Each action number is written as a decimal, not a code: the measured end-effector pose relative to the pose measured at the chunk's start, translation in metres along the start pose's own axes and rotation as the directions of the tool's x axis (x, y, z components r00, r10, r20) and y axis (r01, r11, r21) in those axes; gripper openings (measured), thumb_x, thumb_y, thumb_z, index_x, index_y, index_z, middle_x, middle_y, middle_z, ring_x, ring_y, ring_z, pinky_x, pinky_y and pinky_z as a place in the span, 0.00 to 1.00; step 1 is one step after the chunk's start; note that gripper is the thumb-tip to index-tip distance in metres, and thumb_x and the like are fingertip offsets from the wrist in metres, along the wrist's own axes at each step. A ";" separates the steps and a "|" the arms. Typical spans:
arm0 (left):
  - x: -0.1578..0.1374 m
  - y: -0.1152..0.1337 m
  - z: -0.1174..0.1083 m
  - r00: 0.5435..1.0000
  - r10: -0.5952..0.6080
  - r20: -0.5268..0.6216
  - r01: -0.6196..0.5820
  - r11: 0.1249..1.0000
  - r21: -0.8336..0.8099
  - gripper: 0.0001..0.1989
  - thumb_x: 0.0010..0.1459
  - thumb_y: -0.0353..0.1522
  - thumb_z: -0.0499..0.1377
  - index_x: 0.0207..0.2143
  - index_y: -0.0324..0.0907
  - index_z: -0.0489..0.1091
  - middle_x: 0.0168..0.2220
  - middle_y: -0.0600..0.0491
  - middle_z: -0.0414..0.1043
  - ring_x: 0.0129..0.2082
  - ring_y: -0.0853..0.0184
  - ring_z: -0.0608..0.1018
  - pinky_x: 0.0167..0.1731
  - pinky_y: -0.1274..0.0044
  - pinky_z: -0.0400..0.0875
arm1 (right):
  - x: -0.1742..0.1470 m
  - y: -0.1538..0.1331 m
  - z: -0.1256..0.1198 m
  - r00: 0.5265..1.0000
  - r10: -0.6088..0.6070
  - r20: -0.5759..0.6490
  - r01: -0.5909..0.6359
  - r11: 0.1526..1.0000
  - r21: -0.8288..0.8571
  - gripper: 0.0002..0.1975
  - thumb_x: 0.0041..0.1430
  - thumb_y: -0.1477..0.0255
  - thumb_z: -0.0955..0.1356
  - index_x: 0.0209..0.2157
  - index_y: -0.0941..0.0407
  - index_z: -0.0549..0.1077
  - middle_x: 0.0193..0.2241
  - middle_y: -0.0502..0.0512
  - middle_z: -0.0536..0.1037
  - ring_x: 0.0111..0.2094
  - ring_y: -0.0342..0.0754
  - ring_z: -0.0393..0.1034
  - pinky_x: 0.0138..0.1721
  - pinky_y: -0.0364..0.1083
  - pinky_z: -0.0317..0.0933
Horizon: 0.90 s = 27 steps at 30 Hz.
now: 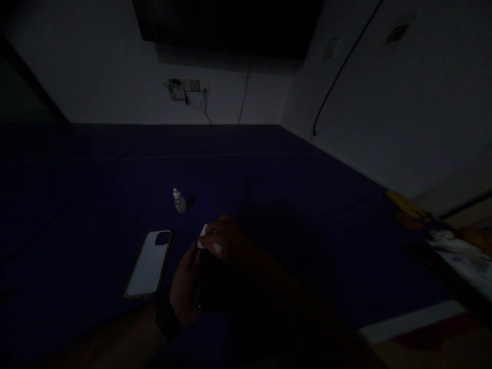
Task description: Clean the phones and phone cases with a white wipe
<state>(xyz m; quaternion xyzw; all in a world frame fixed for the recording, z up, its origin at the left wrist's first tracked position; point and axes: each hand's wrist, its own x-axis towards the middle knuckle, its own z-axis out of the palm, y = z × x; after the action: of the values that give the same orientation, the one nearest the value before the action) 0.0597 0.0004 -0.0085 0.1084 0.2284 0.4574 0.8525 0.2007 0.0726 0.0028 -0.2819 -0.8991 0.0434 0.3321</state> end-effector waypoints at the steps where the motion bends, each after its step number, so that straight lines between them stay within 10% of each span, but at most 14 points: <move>1: 0.000 0.000 0.000 1.000 -0.002 0.008 0.002 1.000 -0.025 0.26 0.66 0.50 0.51 0.54 0.40 0.70 0.42 0.47 0.76 0.43 0.57 0.79 0.48 0.66 0.72 | -0.001 0.000 -0.002 0.999 -0.035 0.035 0.035 0.999 0.011 0.06 0.60 0.75 0.73 0.38 0.51 0.81 0.35 0.51 0.81 0.38 0.48 0.70 0.43 0.48 0.62; 20: -0.001 -0.001 -0.002 0.997 0.022 0.077 -0.012 0.992 -0.123 0.25 0.66 0.48 0.54 0.60 0.46 0.66 0.47 0.47 0.76 0.48 0.55 0.78 0.52 0.63 0.68 | -0.003 0.003 -0.010 0.999 0.053 0.003 -0.053 0.998 -0.036 0.06 0.64 0.75 0.70 0.40 0.55 0.81 0.38 0.56 0.81 0.39 0.48 0.69 0.44 0.49 0.62; 27: -0.002 0.000 0.001 0.999 0.029 0.043 -0.022 0.988 -0.152 0.26 0.65 0.50 0.56 0.59 0.47 0.67 0.44 0.49 0.76 0.44 0.57 0.79 0.50 0.65 0.70 | -0.005 -0.002 -0.018 0.985 -0.039 0.170 0.032 0.999 0.043 0.05 0.62 0.74 0.72 0.39 0.51 0.82 0.39 0.51 0.81 0.42 0.48 0.69 0.46 0.48 0.61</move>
<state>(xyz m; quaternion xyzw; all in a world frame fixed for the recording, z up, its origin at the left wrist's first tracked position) 0.0595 -0.0012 -0.0077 0.0567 0.1723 0.4815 0.8575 0.2143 0.0661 0.0148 -0.2541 -0.9281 0.0796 0.2601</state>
